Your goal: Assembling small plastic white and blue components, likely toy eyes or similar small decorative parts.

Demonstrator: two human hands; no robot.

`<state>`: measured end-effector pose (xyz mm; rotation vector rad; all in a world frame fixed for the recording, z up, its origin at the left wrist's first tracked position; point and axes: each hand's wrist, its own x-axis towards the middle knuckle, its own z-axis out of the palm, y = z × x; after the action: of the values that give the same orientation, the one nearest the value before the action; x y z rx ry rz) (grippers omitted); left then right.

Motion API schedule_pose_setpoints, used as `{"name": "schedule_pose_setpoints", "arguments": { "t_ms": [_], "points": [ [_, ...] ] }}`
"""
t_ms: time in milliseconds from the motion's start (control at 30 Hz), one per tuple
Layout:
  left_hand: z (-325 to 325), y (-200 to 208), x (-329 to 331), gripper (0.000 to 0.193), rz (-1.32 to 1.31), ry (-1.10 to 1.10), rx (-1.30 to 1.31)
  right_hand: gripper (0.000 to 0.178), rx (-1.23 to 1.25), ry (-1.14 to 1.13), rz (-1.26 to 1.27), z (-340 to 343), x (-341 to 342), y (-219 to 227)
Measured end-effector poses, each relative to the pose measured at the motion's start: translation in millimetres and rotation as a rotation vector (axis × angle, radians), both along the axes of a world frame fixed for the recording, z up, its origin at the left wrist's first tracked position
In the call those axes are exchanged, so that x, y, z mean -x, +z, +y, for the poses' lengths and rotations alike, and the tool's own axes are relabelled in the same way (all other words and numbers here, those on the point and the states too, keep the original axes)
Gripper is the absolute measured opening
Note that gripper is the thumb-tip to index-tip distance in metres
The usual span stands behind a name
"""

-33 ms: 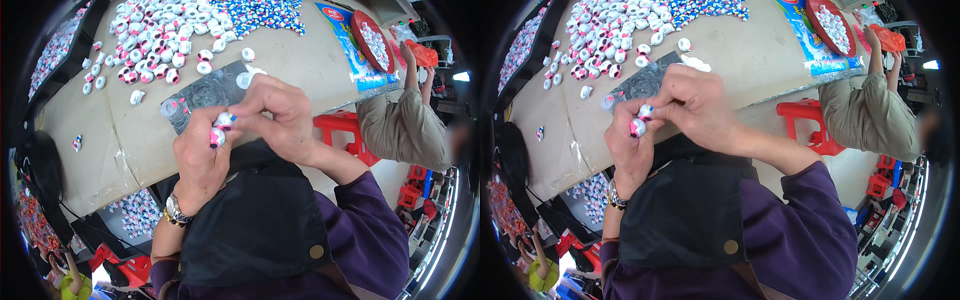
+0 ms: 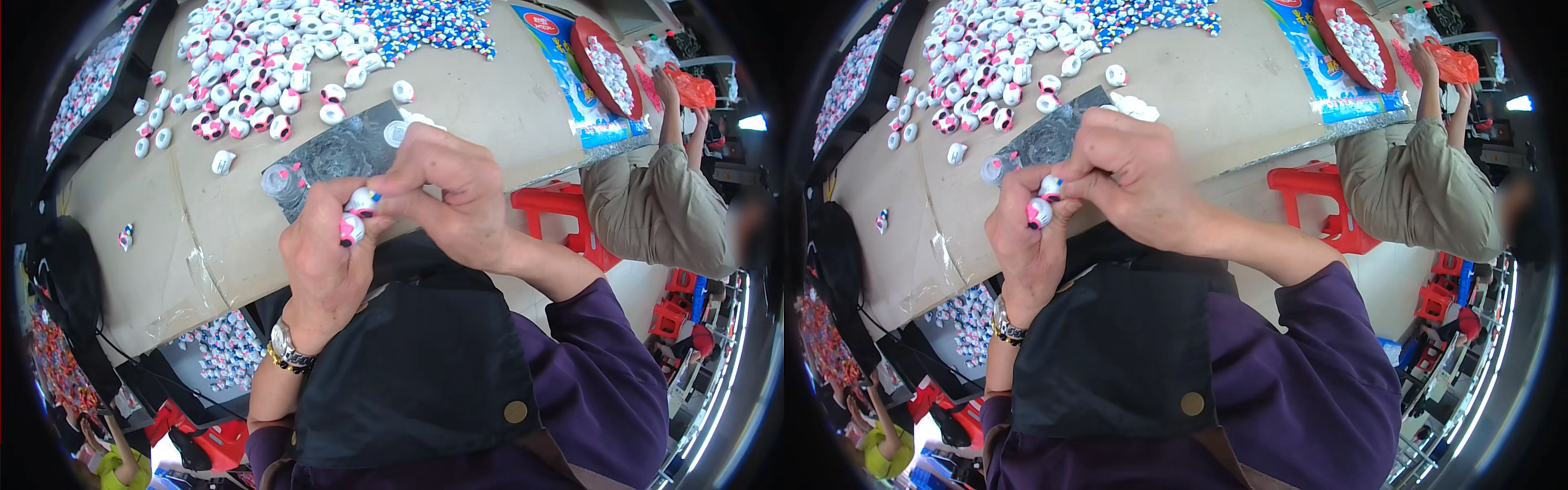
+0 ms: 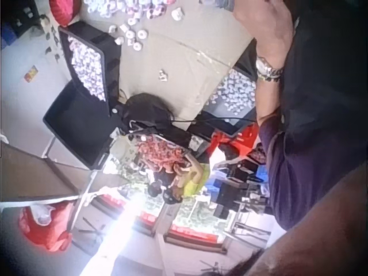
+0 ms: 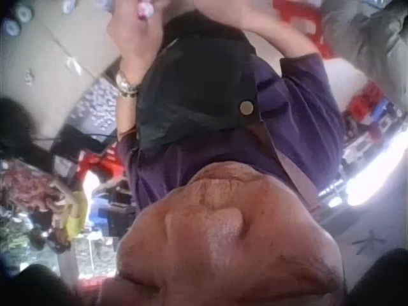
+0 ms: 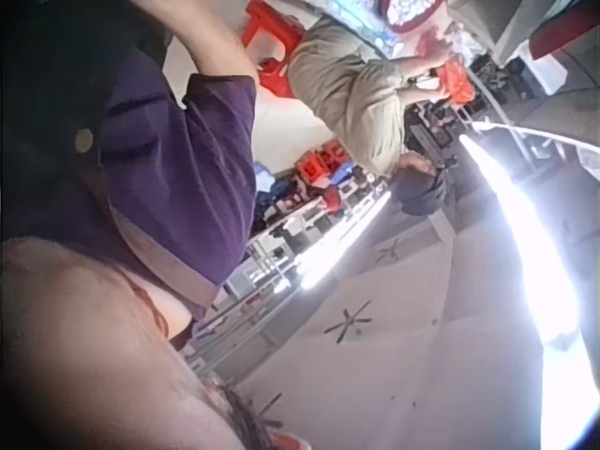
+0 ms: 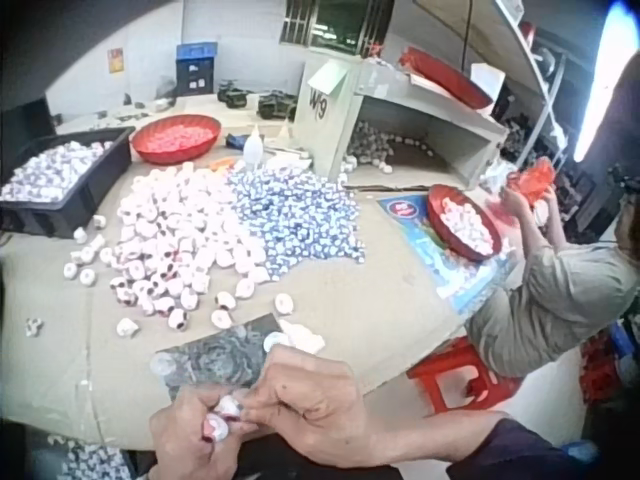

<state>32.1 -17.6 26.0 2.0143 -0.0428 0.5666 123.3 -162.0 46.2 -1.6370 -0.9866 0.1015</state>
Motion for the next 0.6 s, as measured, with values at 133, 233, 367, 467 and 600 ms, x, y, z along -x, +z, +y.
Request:
{"name": "schedule_pose_setpoints", "arguments": {
  "t_ms": [133,233,367,467,600],
  "points": [
    [10.6,2.7,10.3,0.026,-0.011,0.082,-0.059,0.018,-0.023,0.068,0.006,16.0,3.9,2.2],
    [22.7,12.5,25.7,0.029,0.062,0.213,-0.099,0.020,0.035,0.091,-0.135,27.9,2.6,20.7],
    [56.9,8.3,44.4,0.027,0.172,0.328,-0.012,0.080,-0.513,0.663,0.354,35.4,-3.9,37.9],
    [102.0,-6.8,60.5,0.024,0.339,0.676,-0.092,0.103,-0.716,0.654,1.466,37.0,70.8,88.4],
    [164.4,-20.7,76.6,0.024,0.388,0.928,-0.480,0.097,-0.750,0.684,1.323,39.5,109.3,88.6]
  ]
}}
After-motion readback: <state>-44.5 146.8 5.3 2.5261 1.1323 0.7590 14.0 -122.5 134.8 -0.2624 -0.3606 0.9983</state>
